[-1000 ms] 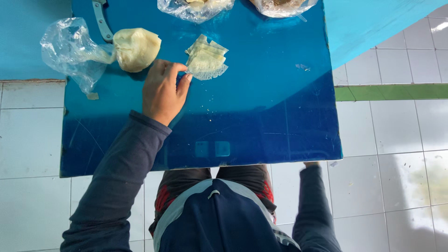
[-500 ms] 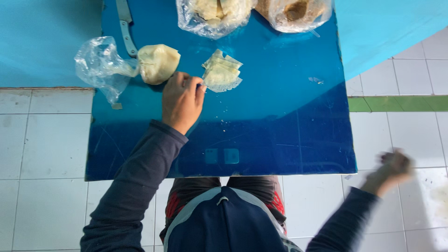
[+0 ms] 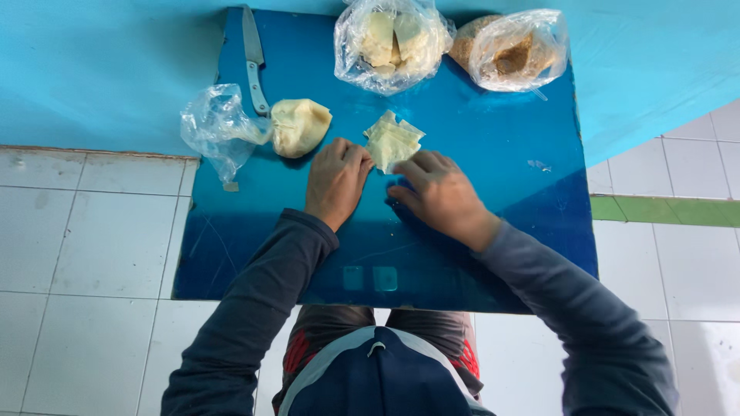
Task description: The person sits at a small blue table and assembles filled snacks. They pinch small pieces of filling from a bag, place them onto thin square wrappers, and fold the wrappers over the filling, setting finished folded pieces aside while taking new wrappers from a dough-like block.
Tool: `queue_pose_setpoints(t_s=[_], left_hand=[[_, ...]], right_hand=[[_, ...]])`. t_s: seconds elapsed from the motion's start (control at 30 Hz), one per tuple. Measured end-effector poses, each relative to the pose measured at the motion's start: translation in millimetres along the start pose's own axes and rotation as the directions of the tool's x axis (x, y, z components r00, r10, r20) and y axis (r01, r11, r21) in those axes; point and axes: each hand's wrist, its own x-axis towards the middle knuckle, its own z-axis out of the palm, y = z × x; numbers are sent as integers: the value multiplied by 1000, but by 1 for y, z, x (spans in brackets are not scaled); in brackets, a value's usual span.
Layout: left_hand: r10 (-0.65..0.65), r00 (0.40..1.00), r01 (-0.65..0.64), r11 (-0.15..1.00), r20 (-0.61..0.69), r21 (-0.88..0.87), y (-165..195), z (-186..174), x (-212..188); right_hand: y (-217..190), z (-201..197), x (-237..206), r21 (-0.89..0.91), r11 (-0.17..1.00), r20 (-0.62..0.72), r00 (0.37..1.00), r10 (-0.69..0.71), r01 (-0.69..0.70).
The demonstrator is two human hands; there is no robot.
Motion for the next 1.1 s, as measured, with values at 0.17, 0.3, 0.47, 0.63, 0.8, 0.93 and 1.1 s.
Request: queue_pose_setpoints(t_s=[0.17, 0.3, 0.47, 0.63, 0.8, 0.93, 1.1], left_hand=[[6, 1000, -7, 1000, 19, 28, 0, -1, 0], [-25, 999, 26, 999, 19, -32, 0, 0, 2], [40, 999, -40, 998, 3, 50, 0, 0, -2], [6, 997, -9, 999, 78, 46, 1, -1, -1], [76, 996, -74, 997, -38, 36, 9, -9, -3], [-115, 961, 250, 755, 252, -607, 25, -16, -16], [-199, 735, 675, 295, 648, -676, 26, -20, -12]], right_hand=[[14, 47, 23, -95, 995, -36, 999, 15, -19], [35, 59, 16, -29, 996, -86, 993, 77, -80], [59, 52, 16, 328, 876, -97, 909, 404, -354], [82, 16, 14, 661, 583, 22, 789, 614, -472], [75, -23, -3, 726, 434, 18, 646, 763, -534], [31, -31, -25, 494, 731, -59, 821, 568, -470], [-25, 0, -30, 374, 869, 79, 945, 317, -323]])
